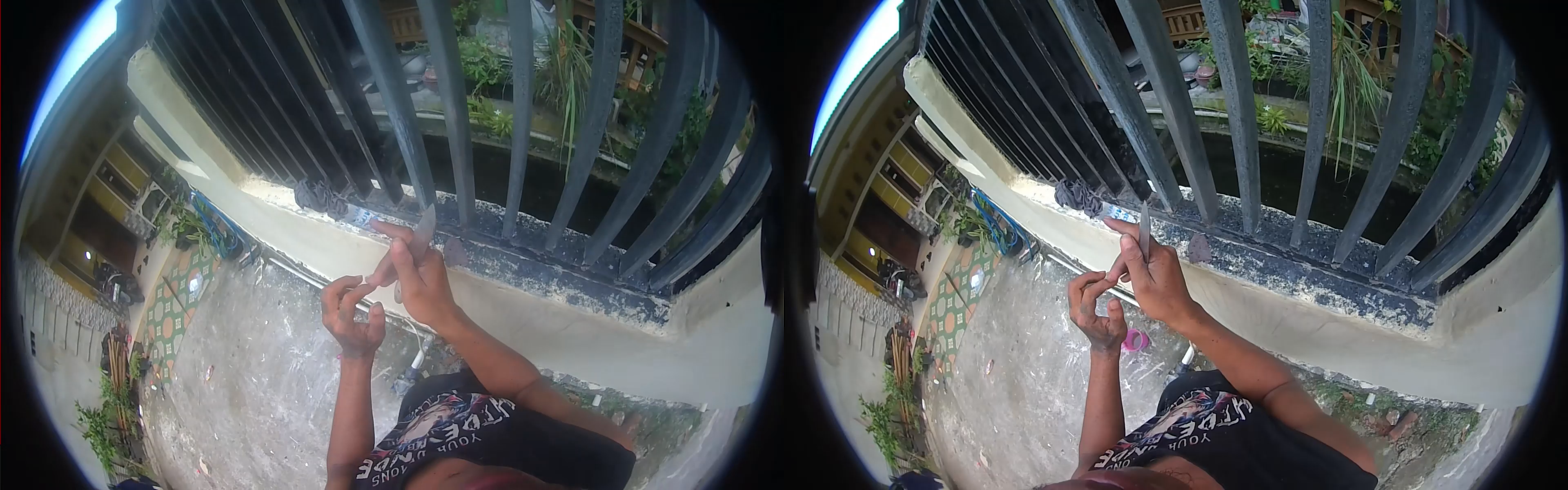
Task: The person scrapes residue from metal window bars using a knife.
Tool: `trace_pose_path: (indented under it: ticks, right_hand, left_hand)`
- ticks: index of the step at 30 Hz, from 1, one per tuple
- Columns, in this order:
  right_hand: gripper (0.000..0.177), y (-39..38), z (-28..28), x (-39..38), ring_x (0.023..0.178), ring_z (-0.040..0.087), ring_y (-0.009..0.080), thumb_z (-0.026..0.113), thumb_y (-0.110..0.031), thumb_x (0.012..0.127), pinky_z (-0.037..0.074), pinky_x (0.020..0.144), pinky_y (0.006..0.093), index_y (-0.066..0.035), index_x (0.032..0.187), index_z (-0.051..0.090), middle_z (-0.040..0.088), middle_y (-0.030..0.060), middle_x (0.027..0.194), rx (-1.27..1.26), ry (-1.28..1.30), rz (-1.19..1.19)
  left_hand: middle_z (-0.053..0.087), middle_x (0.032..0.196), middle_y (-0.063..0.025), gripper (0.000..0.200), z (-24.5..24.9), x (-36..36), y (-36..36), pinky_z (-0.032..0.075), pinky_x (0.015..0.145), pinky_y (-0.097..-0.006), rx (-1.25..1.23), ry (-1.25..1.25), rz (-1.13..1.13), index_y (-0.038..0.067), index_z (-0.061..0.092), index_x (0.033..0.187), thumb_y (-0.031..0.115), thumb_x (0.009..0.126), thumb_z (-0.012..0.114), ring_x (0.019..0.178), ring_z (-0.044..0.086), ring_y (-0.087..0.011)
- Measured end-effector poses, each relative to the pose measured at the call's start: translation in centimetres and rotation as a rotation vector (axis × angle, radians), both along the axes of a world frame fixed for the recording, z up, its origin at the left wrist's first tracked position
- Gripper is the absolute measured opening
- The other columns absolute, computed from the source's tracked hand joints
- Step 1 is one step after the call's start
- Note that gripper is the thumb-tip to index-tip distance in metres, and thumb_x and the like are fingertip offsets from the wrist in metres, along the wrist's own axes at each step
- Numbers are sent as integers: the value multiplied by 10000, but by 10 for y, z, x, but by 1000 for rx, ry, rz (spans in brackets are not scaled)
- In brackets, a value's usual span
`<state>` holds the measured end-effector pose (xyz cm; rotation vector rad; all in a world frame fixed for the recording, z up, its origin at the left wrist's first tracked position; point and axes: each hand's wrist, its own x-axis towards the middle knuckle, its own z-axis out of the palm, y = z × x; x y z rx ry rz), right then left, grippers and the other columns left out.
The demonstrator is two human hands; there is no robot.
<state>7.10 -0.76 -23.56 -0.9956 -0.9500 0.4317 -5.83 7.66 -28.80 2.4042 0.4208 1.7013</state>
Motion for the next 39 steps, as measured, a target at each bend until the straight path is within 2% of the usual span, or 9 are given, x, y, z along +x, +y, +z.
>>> trace_pose_path:
  ticks: [5,10,18,21,22,23,26,29,39]
  right_hand:
    - [406,3,6,-10,599,665,208,546,-349,1062,521,624,353,-39,1317,610,601,83,591,-299,-67,-130]
    - [292,12,11,-37,709,709,407,606,-265,985,523,698,493,-34,1163,591,700,195,729,-514,-344,-256]
    - [336,23,6,-57,726,691,425,603,-224,952,508,714,509,12,1190,592,689,224,740,-610,-348,-27]
    - [361,26,1,-50,693,686,394,601,-230,958,510,713,494,20,1219,590,688,218,745,-531,-290,41]
    - [360,25,0,-47,665,681,309,601,-253,983,506,671,434,10,1228,589,703,175,745,-492,-270,74]
    - [361,24,-1,-45,636,675,224,601,-277,1008,502,629,373,1,1238,588,717,132,745,-452,-245,109]
    - [365,21,-5,-35,612,644,150,595,-303,1031,491,582,319,-6,1243,599,709,91,771,-419,-176,165]
    - [350,12,-3,-28,579,600,96,583,-306,1051,469,545,267,-17,1247,611,667,40,755,-390,36,270]
    - [289,-5,-22,-4,556,558,59,550,-263,1072,456,510,232,-16,1216,586,633,22,717,11,220,45]
  left_hand:
    - [659,1008,-178,453,15,-12,17,525,802,-414,-125,-43,-74,13,707,980,416,1024,506,948,650,-312]
    - [671,1052,-131,320,38,-24,26,565,788,-359,-460,-26,-202,5,703,1196,243,993,638,988,670,-237]
    - [670,1071,-102,462,48,-36,48,530,940,-383,-908,-36,-469,-8,665,1323,280,967,729,1111,626,-202]
    - [682,960,-37,220,44,-31,62,466,985,-395,-1126,-184,-658,39,702,1044,204,926,789,988,631,-149]
    - [665,886,-11,195,52,-26,56,469,876,-332,-1137,-257,-611,74,670,965,191,906,815,870,598,-114]
    - [665,886,-11,195,59,-22,56,469,876,-332,-1138,-256,-600,74,670,965,191,906,815,870,598,-114]
    - [692,939,-1,154,69,-13,72,418,664,-252,-1050,-366,-585,86,658,1027,180,965,764,787,576,-68]
    - [695,925,0,163,83,0,78,416,645,-239,-955,-286,-532,80,673,995,234,998,729,778,568,-58]
    - [726,966,-67,398,116,57,56,458,641,-221,-752,-130,-474,-3,707,1167,368,1068,600,766,571,-62]
